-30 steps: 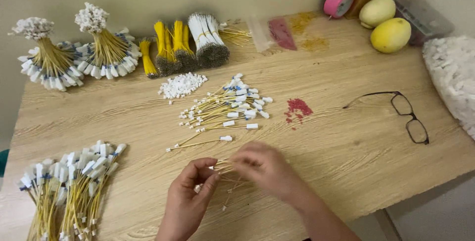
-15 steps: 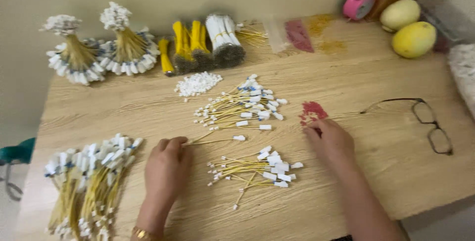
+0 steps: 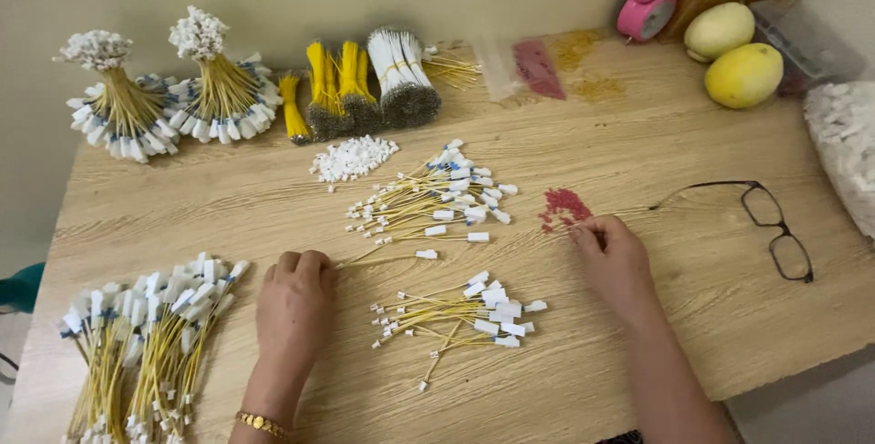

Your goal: Manually assembling small yellow wire components with white plastic connectors on a workbench.

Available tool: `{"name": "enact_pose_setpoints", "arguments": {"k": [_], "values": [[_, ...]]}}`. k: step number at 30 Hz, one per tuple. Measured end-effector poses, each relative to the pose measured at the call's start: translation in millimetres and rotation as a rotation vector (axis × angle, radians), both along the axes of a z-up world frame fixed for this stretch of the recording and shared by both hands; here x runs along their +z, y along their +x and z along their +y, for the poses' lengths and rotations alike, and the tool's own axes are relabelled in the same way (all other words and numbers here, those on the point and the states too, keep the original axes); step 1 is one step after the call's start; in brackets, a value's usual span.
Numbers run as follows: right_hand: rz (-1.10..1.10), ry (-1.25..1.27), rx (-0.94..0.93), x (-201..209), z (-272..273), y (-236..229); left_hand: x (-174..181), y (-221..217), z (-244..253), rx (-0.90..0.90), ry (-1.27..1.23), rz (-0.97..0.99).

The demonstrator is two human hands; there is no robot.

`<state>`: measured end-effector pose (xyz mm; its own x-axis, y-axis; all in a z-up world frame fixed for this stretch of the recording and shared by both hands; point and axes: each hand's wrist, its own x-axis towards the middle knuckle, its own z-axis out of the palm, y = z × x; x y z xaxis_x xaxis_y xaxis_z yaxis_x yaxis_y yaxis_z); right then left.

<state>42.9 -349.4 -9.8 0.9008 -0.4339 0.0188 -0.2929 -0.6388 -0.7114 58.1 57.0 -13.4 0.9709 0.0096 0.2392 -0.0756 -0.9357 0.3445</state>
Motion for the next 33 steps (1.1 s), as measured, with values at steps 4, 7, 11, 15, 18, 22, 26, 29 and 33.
{"name": "enact_pose_setpoints", "arguments": {"k": [4,7,11,15,18,22,26,29,33], "values": [[-0.043,0.214,0.002,-11.9,-10.0,2.2,14.6,-8.5,-5.6,-0.004,-0.083,-0.001],[-0.08,0.378,-0.033,-17.7,-12.0,3.2,32.6,-17.9,-10.8,-0.003,-0.249,-0.001],[-0.053,0.478,-0.01,-23.4,-11.3,4.3,46.5,-29.9,-18.9,0.095,-0.57,0.148],[-0.082,0.548,0.098,-19.9,-9.1,2.3,29.7,-36.7,-20.5,0.089,-0.828,0.145],[-0.085,0.575,0.099,-21.1,-9.9,2.6,19.4,-36.7,-22.1,0.03,-0.941,0.159],[-0.072,0.636,0.076,-37.4,-19.5,5.3,25.7,-40.1,-26.1,0.024,-0.941,0.174],[-0.114,0.629,0.094,-35.8,-20.6,3.0,36.0,-42.5,-30.0,0.023,-0.802,0.118],[-0.061,0.65,0.048,-21.8,-13.3,0.9,34.6,-42.7,-30.9,0.027,-0.792,0.091],[-0.083,0.783,0.071,-30.6,-18.6,-1.0,21.5,-41.5,-32.8,0.059,-0.966,0.118]]}}
